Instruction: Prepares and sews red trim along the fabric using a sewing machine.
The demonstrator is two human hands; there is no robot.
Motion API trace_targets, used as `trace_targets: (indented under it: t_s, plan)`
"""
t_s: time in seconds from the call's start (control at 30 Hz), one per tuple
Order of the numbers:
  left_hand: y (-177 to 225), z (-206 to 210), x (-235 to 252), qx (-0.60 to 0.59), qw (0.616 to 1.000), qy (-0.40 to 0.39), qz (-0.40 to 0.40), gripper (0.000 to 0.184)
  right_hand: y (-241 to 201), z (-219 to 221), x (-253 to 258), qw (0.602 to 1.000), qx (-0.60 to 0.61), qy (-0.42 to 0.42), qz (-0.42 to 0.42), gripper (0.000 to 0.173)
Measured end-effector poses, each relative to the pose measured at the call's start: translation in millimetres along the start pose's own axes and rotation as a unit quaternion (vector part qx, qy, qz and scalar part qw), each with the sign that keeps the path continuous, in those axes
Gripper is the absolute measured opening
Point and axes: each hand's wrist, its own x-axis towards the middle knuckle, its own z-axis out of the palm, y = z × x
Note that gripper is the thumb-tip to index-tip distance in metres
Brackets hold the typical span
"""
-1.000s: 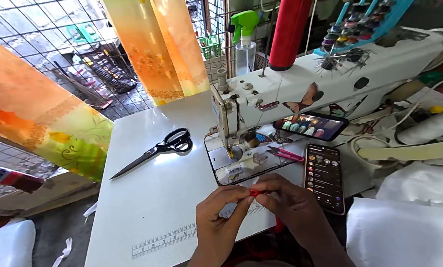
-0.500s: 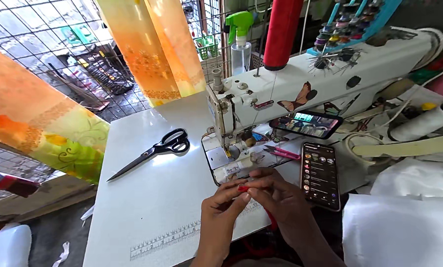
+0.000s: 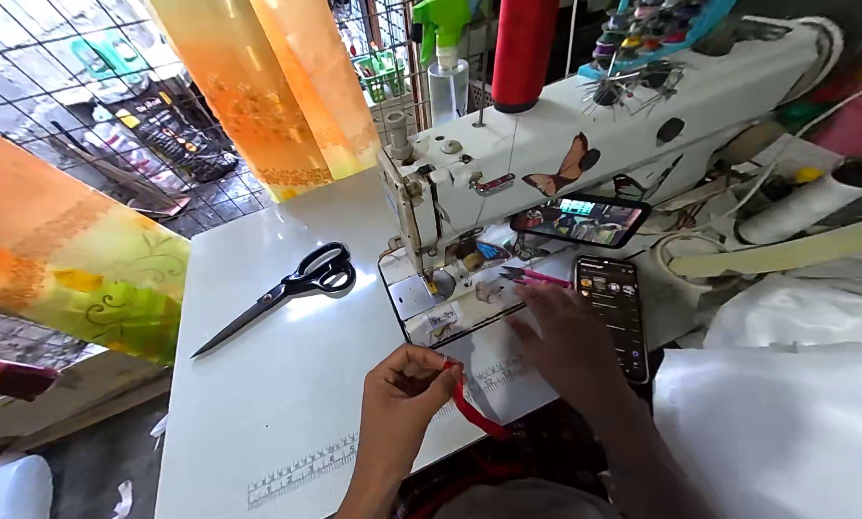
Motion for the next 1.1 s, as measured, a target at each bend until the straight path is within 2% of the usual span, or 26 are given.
trace_targets:
  t_s: [0.1,0.2,0.3,0.43,0.5,0.6,0.73,0.8,0.9,1.1]
  plan:
    - [-1.4,-1.2,1.2,0.047,0.999,-0.008,-0.004,0.017,21.2,19.8,17.9,0.994,-0.101,0.028,0.036,0.035]
    - [-4.7,-3.4,2.6,0.080,0.996,-0.025,-0.003,0.027,23.5,27.4,27.3,0.991,-0.120,0.014,0.063,0.032]
    - [-5.1,-9.3,4.7,0.110,0.993,-0.029,0.021,0.027,12.7,28.9,27.2,0.993,-0.108,0.019,0.034,0.024]
    - [-0.7,-11.7,8.9,0.125,0.992,-0.014,0.024,0.027,3.3,34.6,14.2,0.995,-0.103,0.002,0.010,0.027]
    - [-0.6,-10.8,10.1,0.119,0.993,-0.013,0.021,0.027,1.5,35.0,7.3,0.998,-0.064,0.019,0.003,0.030]
    - [-0.4,-11.2,9.9,0.103,0.994,-0.031,0.007,0.025,0.1,29.2,-3.3,0.996,0.084,0.006,0.012,0.034]
    - [-2.2,-17.4,9.7,0.078,0.995,-0.060,-0.004,0.018,-3.7,10.2,-19.1,0.950,0.294,-0.081,0.058,0.034]
    - [-2.7,-19.0,10.2,0.074,0.995,-0.072,-0.013,0.015,-8.1,0.5,-24.4,0.921,0.360,-0.127,0.074,0.038]
    - [-2.0,-17.8,10.6,0.080,0.993,-0.080,-0.029,0.016,-8.0,-7.8,-29.0,0.907,0.378,-0.175,0.060,0.041]
    - [-1.3,-12.1,7.9,0.093,0.990,-0.103,0.000,0.025,-8.2,-17.0,-26.2,0.900,0.344,-0.256,0.077,0.027]
